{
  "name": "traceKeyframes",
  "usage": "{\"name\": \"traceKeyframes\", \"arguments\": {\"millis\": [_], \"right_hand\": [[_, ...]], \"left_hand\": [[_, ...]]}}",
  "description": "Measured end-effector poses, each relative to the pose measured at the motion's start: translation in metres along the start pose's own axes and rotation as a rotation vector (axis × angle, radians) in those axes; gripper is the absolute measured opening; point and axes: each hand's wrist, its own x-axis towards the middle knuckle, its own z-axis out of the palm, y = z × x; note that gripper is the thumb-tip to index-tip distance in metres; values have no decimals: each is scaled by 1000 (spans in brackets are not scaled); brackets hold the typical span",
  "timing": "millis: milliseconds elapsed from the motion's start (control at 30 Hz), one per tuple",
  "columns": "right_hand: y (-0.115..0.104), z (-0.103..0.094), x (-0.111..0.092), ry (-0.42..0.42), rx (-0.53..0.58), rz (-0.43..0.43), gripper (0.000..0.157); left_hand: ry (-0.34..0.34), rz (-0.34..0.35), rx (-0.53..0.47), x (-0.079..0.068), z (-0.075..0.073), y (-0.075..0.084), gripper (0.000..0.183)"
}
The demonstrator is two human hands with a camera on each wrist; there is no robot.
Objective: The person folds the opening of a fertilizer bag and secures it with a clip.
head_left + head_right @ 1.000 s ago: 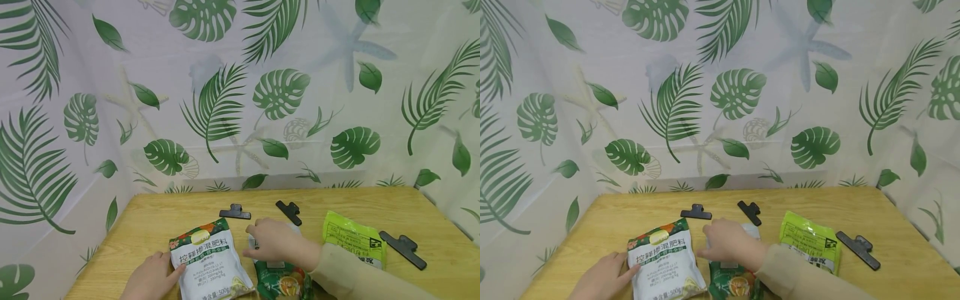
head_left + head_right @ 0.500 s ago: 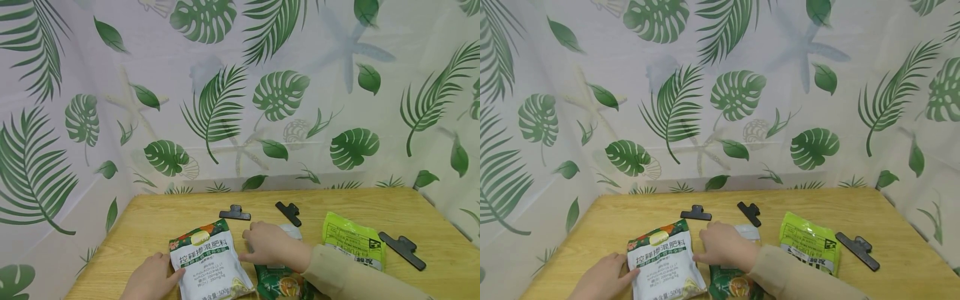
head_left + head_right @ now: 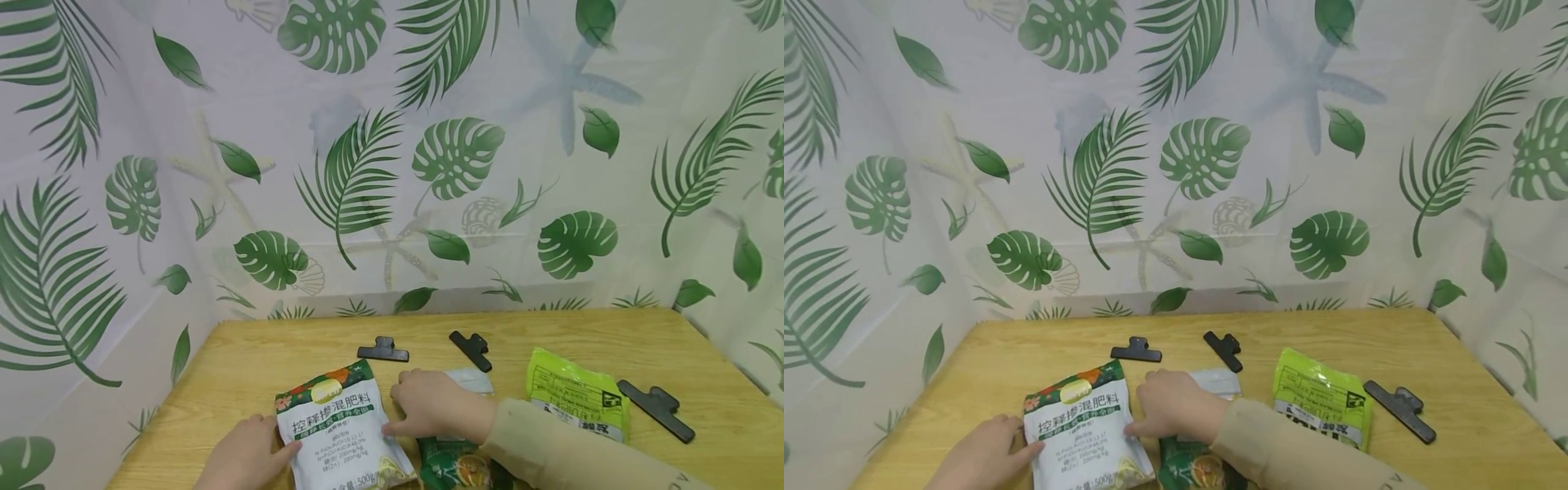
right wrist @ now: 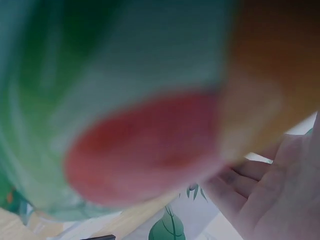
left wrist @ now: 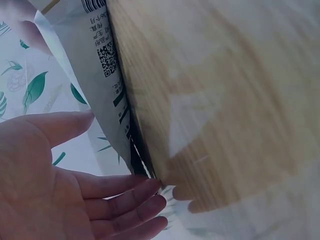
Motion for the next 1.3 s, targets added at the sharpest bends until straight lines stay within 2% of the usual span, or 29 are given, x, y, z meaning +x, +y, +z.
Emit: {"name": "traceKeyframes", "arguments": {"millis": [167,367,633,700,833,1033,1200,1300], "right_hand": [[0,1,1,-49,35,-35,57],[-2,2,0,-48,32,-112,60],[-4,-2,6,-137,106,-131,51],[2,11,19,-162,139,-158,50],[4,16,31,-230,309,-154,42],[-6,-11,11,-282,638,-5,28],[-9,-14,7,-316,883,101,20],[-8,-14,10,-322,965,156,16]], "left_hand": [[-12,9,-25,0,-1,0,70],[-11,16,-56,1,-2,0,64],[-25,22,-148,2,-3,0,51],[-37,20,-195,2,-3,-1,44],[-62,-5,-277,3,-5,-3,32],[-75,-46,-301,4,-9,-4,28],[-78,-45,-320,8,-7,-9,28],[-85,-26,-405,10,-4,-16,28]]}}
